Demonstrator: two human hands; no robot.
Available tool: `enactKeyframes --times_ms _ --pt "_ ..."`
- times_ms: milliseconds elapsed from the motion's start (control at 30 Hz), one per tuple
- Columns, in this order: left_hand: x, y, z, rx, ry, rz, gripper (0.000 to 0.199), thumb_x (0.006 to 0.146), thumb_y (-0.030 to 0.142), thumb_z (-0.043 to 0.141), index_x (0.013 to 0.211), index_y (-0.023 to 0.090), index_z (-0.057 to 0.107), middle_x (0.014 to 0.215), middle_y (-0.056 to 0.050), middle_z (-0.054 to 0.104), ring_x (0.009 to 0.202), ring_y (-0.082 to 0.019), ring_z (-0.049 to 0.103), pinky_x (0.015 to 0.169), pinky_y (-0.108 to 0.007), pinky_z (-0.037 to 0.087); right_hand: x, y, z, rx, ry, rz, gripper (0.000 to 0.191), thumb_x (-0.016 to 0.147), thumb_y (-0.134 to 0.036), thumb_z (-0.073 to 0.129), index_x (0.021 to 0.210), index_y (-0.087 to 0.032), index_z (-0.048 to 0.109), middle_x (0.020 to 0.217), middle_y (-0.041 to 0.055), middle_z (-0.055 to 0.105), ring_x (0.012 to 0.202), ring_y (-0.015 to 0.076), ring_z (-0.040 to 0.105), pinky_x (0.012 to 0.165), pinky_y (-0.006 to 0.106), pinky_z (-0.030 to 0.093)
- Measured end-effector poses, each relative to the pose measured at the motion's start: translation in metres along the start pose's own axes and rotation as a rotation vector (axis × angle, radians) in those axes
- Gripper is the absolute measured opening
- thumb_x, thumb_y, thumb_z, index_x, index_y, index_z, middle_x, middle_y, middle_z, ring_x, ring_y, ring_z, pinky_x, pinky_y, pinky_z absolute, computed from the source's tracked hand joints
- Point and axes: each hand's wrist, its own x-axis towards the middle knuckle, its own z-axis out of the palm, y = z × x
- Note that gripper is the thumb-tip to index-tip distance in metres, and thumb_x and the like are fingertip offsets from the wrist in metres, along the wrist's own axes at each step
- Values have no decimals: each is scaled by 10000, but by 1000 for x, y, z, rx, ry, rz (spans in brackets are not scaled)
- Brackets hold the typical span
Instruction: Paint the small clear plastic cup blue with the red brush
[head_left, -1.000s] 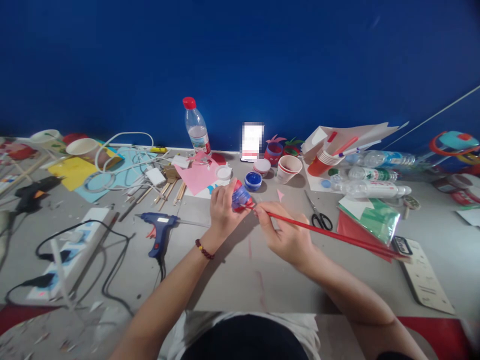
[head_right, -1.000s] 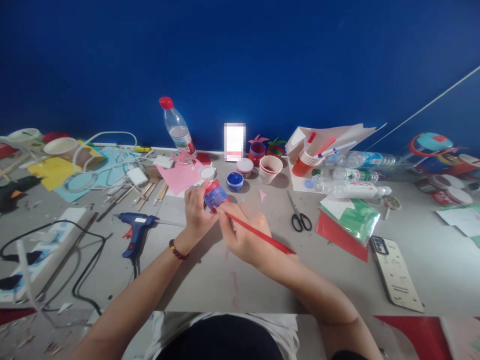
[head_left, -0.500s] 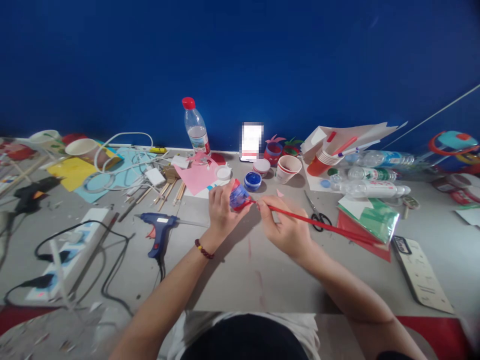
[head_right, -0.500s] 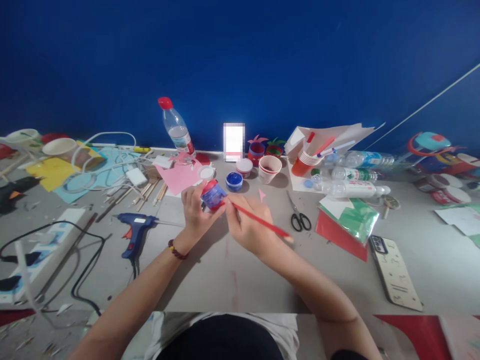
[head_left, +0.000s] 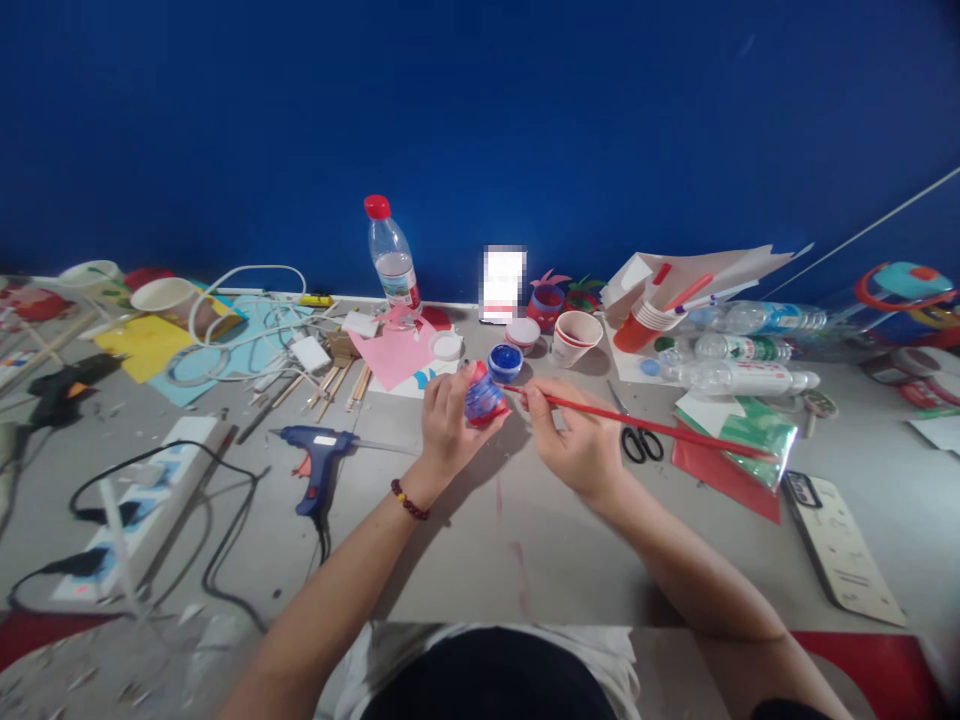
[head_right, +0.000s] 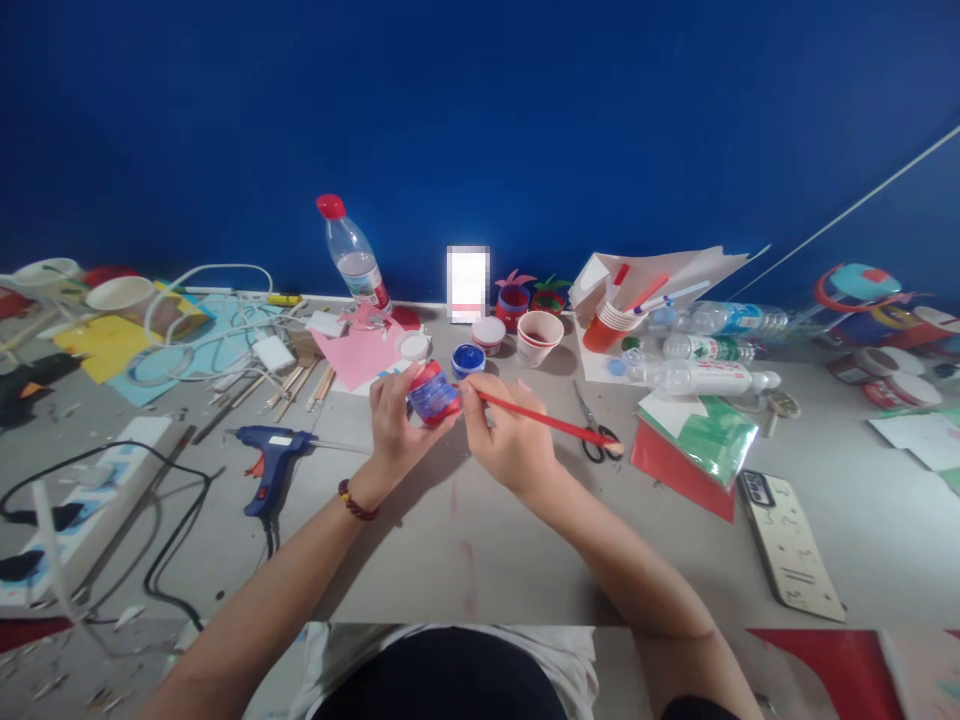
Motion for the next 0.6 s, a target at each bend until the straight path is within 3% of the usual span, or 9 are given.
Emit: enactKeyframes --times_ms 167,300,467,600 --pt "-2 -2 4 -16 11 10 806 815 444 730 1463 181 329 1121 -137 657 933 -256 595 903 -435 450 -6 -21 -3 54 -58 -41 135 933 -153 527 926 -211 649 770 37 745 658 163 678 616 274 515" --pt "-1 -2 2 -34 -12 -27 819 814 462 725 1468 204 306 1166 -141 646 967 -259 602 902 -444 469 8 -29 -14 121 27 -70 209 951 -170 483 821 -227 638 669 16 715 571 149 663 536 264 524" --pt "2 -1 -2 -200 -76 -225 913 749 461 792 1471 211 292 1216 -133 619 1109 -268 595 975 -467 477 24 0 -25 294 203 156 176 952 -275 543 864 -229 688 725 22 728 631 175 709 604 328 598" --pt "3 -1 0 -306 -56 -277 960 724 433 819 1484 253 262 1229 -115 609 1134 -269 607 1011 -512 473 27 34 -20 490 171 286 196 962 -337 554 950 -216 708 819 44 732 693 179 724 610 334 619"
